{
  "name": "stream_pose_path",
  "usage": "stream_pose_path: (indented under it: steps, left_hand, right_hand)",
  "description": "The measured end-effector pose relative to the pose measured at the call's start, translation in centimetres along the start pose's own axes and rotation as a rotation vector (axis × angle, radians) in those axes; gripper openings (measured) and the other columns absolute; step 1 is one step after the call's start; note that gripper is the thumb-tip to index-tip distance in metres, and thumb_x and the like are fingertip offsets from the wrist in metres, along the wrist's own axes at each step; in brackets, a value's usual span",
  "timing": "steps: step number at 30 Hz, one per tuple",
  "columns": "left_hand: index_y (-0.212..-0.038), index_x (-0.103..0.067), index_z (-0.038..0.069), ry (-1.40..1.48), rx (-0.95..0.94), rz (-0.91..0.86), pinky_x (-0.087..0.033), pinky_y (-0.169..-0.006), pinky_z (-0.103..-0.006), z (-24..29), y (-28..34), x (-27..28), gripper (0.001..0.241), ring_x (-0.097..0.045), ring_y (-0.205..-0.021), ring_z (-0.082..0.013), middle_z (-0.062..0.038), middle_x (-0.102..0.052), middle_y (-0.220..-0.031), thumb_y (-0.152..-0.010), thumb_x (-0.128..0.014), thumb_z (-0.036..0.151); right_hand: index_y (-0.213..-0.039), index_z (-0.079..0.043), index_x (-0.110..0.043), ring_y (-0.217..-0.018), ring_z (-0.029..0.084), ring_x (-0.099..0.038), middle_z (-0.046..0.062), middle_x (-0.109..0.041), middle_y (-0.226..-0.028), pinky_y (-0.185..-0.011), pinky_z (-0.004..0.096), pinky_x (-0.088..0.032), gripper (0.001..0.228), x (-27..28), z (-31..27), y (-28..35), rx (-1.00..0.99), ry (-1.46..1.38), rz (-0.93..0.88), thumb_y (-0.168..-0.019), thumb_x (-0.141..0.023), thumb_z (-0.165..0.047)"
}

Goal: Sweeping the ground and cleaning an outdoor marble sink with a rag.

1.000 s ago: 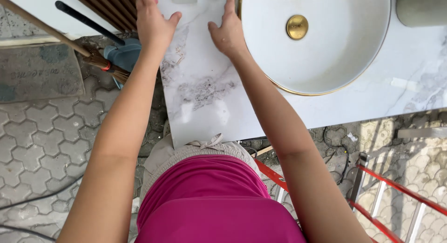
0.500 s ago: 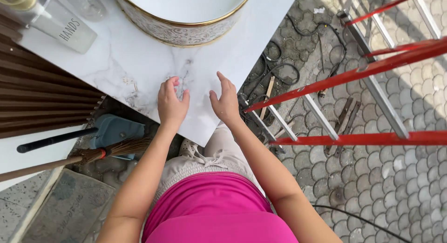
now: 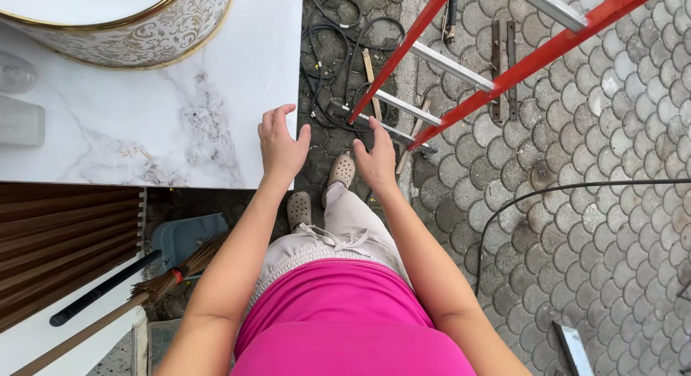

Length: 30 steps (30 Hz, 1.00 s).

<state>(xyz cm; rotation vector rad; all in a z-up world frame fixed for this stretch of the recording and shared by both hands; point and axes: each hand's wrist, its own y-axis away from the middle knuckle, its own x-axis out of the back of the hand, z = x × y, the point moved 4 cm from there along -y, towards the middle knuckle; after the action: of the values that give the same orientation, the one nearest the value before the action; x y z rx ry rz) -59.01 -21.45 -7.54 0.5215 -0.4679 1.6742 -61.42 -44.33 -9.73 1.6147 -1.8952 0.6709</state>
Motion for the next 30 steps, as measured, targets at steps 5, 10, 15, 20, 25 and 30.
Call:
stream_pose_path:
  steps: [5,10,15,20,25,30]
  left_hand:
    - [-0.13,-0.058,0.011,-0.028,0.044,-0.039,-0.043,-0.105,-0.0463,0.3,-2.0,-2.1,0.047,-0.049,-0.123,-0.0348,-0.012,-0.053,-0.133,-0.088,-0.077,0.021]
    - [-0.131,-0.058,0.012,-0.011,0.072,-0.019,-0.043,-0.107,-0.0455,1.8,-6.3,-4.4,0.047,-0.05,-0.123,-0.0343,-0.012,-0.054,-0.132,-0.088,-0.076,0.021]
    - [-0.131,-0.058,0.013,-0.024,0.077,0.07,-0.043,-0.108,-0.047,4.3,-13.3,-7.3,0.048,-0.05,-0.124,-0.0354,-0.012,-0.053,-0.132,-0.087,-0.076,0.02]
    - [-0.131,-0.057,0.013,0.022,0.104,0.093,-0.042,-0.107,-0.0485,8.4,-20.3,-10.9,0.049,-0.049,-0.124,-0.0369,-0.013,-0.052,-0.134,-0.087,-0.076,0.021]
    - [-0.131,-0.058,0.014,0.056,0.12,0.159,-0.042,-0.108,-0.0485,9.2,-25.4,-10.8,0.046,-0.048,-0.127,-0.0368,-0.013,-0.053,-0.134,-0.089,-0.076,0.023]
    - [-0.131,-0.058,0.014,0.009,0.263,0.138,-0.041,-0.109,-0.0486,7.3,-31.5,-9.4,0.046,-0.047,-0.127,-0.035,-0.013,-0.051,-0.135,-0.089,-0.074,0.022]
  right_hand:
    - [-0.146,-0.003,-0.05,-0.129,0.034,-0.059,0.02,-0.06,-0.142,-0.104,0.04,-0.048,0.063,1.7,2.6,-1.6,-0.142,-0.007,0.002,-0.09,-0.071,-0.02]
    - [-0.148,-0.004,-0.049,-0.127,0.028,-0.062,0.017,-0.06,-0.144,-0.094,0.036,-0.053,0.062,1.5,5.0,-7.4,-0.193,-0.083,-0.039,-0.092,-0.07,-0.021]
    - [-0.148,-0.006,-0.05,-0.128,0.027,-0.061,0.016,-0.06,-0.143,-0.092,0.035,-0.056,0.06,1.9,5.8,-16.7,-0.154,-0.18,-0.115,-0.092,-0.068,-0.02]
    - [-0.149,-0.006,-0.05,-0.13,0.026,-0.062,0.014,-0.063,-0.143,-0.103,0.035,-0.052,0.061,3.4,6.6,-26.4,-0.128,-0.128,-0.158,-0.093,-0.07,-0.019]
    - [-0.149,-0.003,-0.047,-0.133,0.026,-0.059,0.015,-0.057,-0.149,-0.107,0.037,-0.05,0.059,1.7,6.5,-35.1,-0.079,-0.325,-0.217,-0.096,-0.067,-0.016]
    - [-0.15,-0.003,-0.045,-0.129,0.023,-0.06,0.016,-0.058,-0.146,-0.107,0.036,-0.049,0.06,-1.8,5.1,-43.6,-0.132,-0.346,-0.281,-0.096,-0.067,-0.017]
